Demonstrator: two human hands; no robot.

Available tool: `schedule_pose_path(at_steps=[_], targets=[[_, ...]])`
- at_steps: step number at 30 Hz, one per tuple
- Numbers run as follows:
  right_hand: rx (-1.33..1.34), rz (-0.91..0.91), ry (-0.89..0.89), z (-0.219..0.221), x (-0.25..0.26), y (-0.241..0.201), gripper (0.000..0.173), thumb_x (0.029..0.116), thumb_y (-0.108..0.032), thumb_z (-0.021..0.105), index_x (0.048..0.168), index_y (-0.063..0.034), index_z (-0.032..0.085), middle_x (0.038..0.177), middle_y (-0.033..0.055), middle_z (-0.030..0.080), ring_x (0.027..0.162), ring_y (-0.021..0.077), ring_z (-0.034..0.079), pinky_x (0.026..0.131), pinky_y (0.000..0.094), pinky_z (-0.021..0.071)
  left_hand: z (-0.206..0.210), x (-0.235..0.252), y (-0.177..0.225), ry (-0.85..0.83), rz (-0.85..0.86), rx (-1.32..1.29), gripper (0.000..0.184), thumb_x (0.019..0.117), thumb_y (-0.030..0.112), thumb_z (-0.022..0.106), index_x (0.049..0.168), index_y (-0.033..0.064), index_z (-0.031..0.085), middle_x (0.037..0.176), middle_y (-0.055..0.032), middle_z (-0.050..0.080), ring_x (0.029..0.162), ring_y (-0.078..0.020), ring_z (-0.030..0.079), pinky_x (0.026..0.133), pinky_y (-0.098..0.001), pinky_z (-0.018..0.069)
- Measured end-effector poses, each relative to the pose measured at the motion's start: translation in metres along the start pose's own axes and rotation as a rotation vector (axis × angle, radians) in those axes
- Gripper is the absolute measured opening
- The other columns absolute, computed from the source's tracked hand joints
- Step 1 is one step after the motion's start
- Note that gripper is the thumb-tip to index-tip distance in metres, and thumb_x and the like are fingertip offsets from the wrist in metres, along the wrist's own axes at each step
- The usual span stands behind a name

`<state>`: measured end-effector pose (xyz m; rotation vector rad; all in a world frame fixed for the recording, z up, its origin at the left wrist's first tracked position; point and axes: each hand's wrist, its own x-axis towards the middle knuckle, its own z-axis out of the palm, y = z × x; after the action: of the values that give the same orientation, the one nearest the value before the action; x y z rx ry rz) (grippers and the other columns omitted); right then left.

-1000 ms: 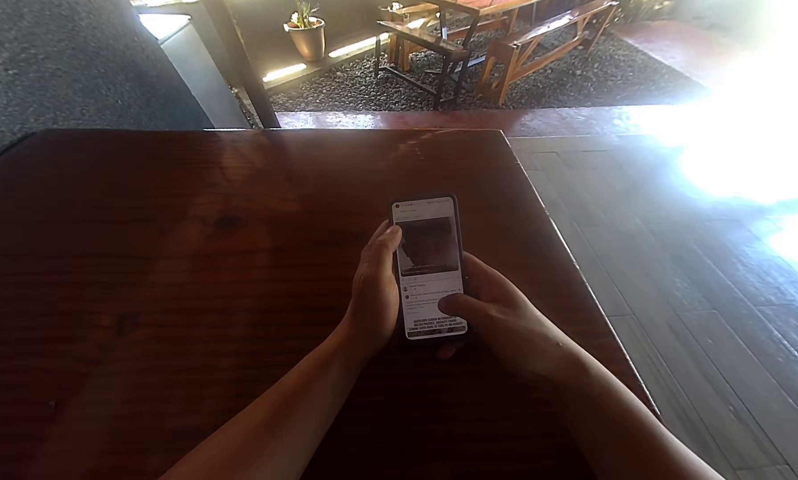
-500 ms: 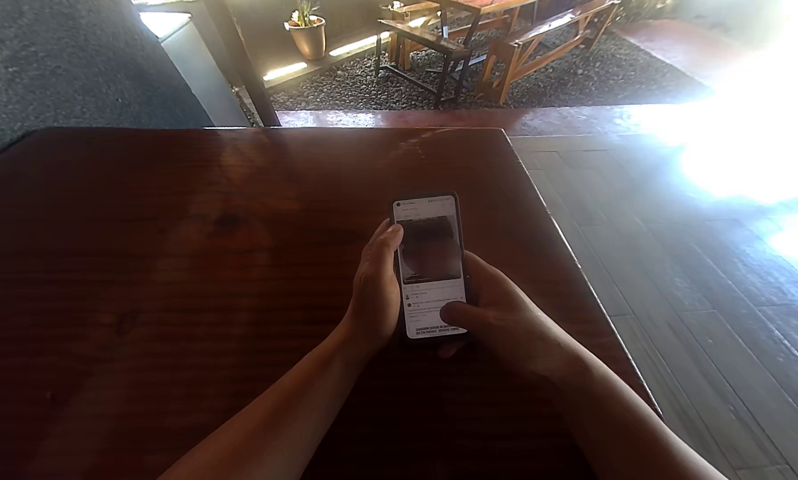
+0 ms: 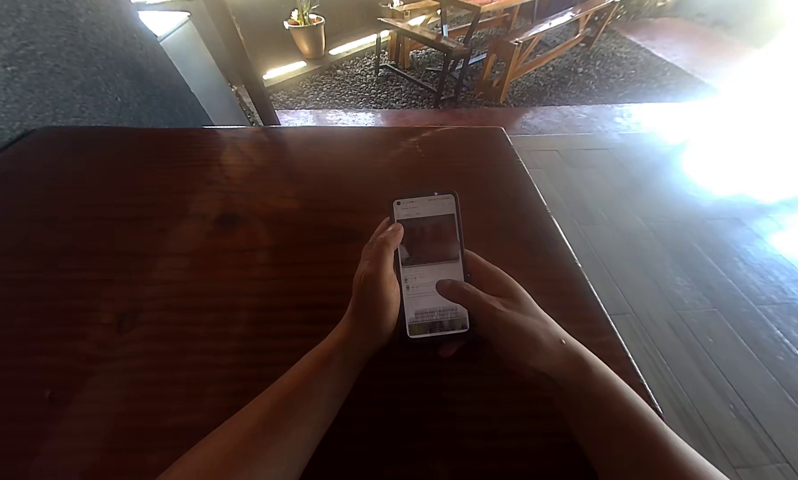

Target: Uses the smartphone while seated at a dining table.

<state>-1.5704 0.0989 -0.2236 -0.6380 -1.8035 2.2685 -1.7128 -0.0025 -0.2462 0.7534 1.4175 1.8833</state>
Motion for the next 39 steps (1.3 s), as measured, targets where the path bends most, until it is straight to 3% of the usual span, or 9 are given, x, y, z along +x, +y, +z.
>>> schedule_pose_path(at_steps=[7,15,21,27,39], targets=[[-0.011,-0.003,-0.025,0.0002,-0.0006,-0.0001,0.038,0.0965,0.003,0.059,0.131,-0.0112,0.054,0.107,0.0171,0.071,0.082,0.0258,0.074,0.060,0.0337,0.0637,-0.0009,-0.0008,-0.0006,0.007,-0.020,0.024,0.052,0.1099,0.045,0.027,0.147,0.0179,0.050,0.140,-0.0027,0.060,0.128,-0.0168,0.057,0.105,-0.0415,0.0496],[-0.012,0.000,-0.003,-0.0001,-0.0002,0.0002,0.030,0.1035,-0.008,0.051,0.133,-0.0124,0.054,0.108,0.0177,0.071,0.082,0.0264,0.075,0.059,0.0343,0.0634,-0.0010,0.0004,-0.0012,-0.015,-0.001,0.002,0.051,0.1105,0.043,0.025,0.146,0.0172,0.051,0.137,-0.0032,0.062,0.125,-0.0168,0.060,0.104,-0.0404,0.0510],[-0.007,0.005,-0.001,0.0000,-0.0004,0.0003,0.029,0.1029,-0.011,0.052,0.132,-0.0123,0.055,0.107,0.0180,0.071,0.081,0.0263,0.075,0.059,0.0341,0.0633,0.0025,0.0023,-0.0018,0.023,-0.004,-0.048,0.050,0.1099,0.037,0.024,0.142,0.0125,0.053,0.130,-0.0061,0.065,0.120,-0.0158,0.062,0.102,-0.0378,0.0520],[-0.008,0.002,-0.017,-0.0004,-0.0005,0.0006,0.036,0.0976,-0.004,0.057,0.133,-0.0135,0.054,0.108,0.0173,0.071,0.082,0.0259,0.074,0.060,0.0335,0.0630,0.0017,0.0025,-0.0020,0.031,-0.007,-0.015,0.051,0.1098,0.038,0.025,0.144,0.0125,0.052,0.134,-0.0058,0.062,0.126,-0.0163,0.059,0.106,-0.0388,0.0489],[-0.001,0.020,0.009,0.0003,-0.0005,-0.0002,0.029,0.1036,-0.011,0.052,0.133,-0.0124,0.054,0.107,0.0180,0.071,0.081,0.0263,0.075,0.060,0.0345,0.0636,0.0015,0.0033,-0.0028,0.035,-0.017,-0.028,0.052,0.1099,0.039,0.024,0.145,0.0118,0.051,0.135,-0.0067,0.062,0.125,-0.0171,0.059,0.105,-0.0391,0.0495]])
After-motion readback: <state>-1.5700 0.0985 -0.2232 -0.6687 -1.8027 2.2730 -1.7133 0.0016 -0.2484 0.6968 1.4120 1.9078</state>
